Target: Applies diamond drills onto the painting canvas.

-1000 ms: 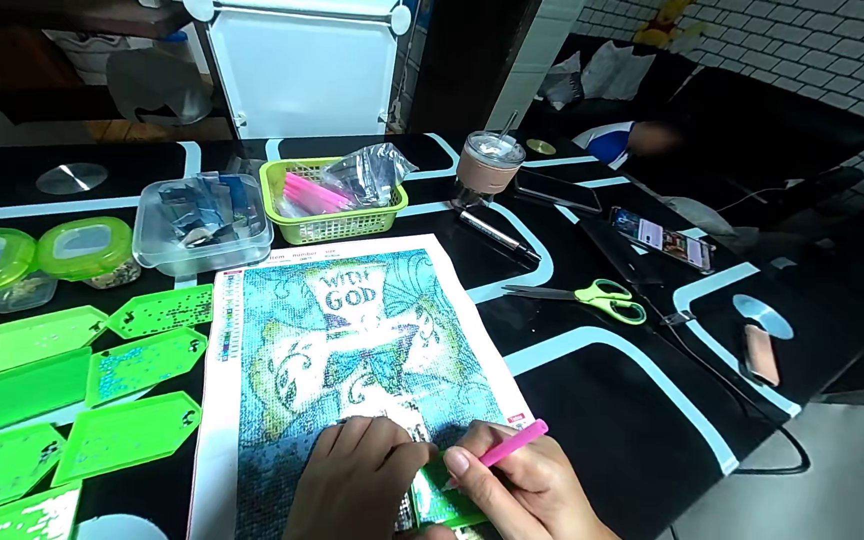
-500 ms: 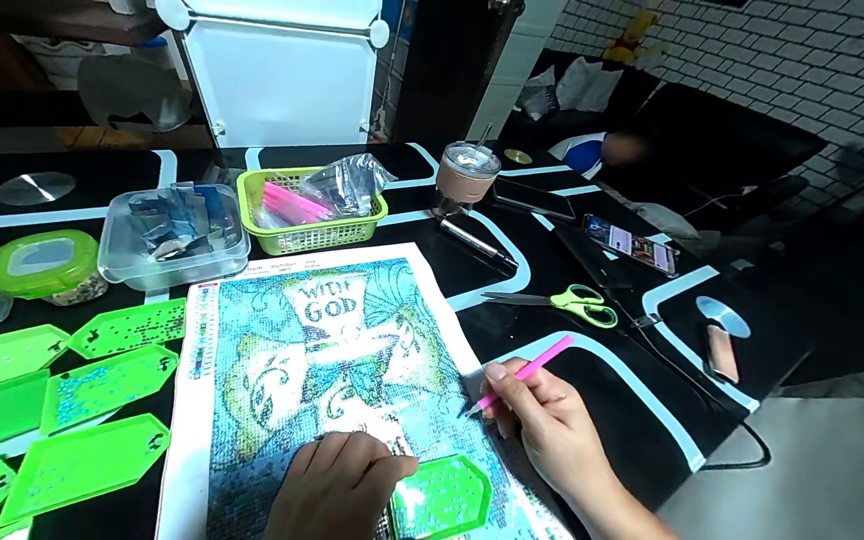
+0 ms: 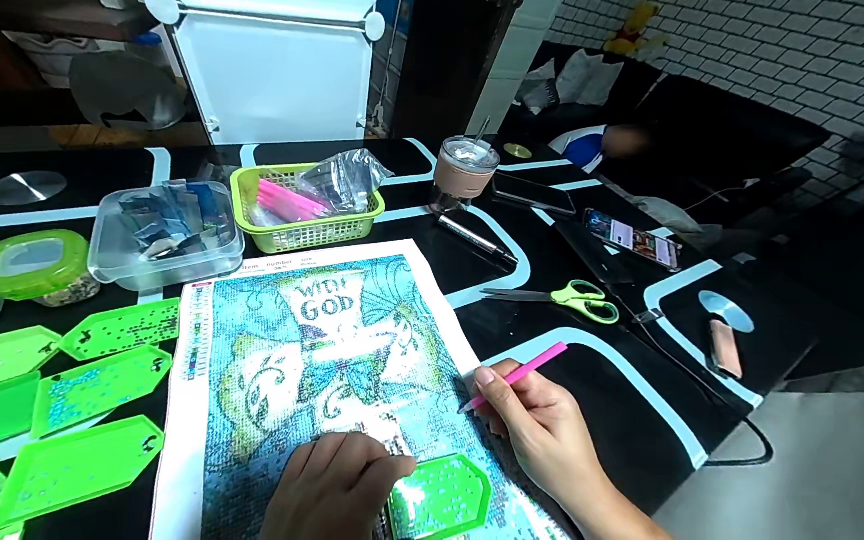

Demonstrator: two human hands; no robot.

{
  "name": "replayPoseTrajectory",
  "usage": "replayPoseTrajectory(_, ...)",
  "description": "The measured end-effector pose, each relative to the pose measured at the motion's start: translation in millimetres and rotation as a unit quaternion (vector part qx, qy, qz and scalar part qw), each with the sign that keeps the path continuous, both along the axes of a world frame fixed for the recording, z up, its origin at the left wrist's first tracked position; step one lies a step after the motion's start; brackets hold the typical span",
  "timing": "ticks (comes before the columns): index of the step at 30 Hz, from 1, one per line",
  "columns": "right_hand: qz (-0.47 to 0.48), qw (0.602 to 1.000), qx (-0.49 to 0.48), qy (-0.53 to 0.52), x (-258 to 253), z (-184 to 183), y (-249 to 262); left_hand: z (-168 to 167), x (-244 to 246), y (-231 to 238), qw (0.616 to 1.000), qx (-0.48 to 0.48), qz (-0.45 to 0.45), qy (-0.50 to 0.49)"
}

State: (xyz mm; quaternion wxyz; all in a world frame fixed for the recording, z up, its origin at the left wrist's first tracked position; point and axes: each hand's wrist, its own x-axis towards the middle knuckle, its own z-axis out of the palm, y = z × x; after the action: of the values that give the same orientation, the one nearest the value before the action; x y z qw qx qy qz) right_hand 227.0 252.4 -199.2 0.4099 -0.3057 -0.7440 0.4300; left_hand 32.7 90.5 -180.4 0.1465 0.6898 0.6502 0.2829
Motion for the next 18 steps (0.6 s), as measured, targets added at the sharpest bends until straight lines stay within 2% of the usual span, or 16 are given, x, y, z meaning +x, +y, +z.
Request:
replayPoseTrajectory(5,-0.009,0.999,0.030,-0.016,0,-2,-1,-1,0,0,1.000,-0.001,0.000,0.005)
replayPoseTrajectory(12,-0.028,0.980,0.181,-0.079,0,-5,-4,1,0,0,1.000,-0.004,0.001,-0.001)
replayPoseTrajectory(14,-0.022,0.983,0.162,-0.081,1,-3,-5,2,1,0,1.000,-0.006,0.001,0.001)
replayPoseTrajectory(17,-0.008,0.998,0.031,-0.053,4,5,-4,1,1,0,1.000,-0.005,0.002,0.015)
replayPoseTrajectory(18,0.000,0.999,0.014,-0.030,5,6,-5,1,1,0,1.000,-0.005,0.003,0.021)
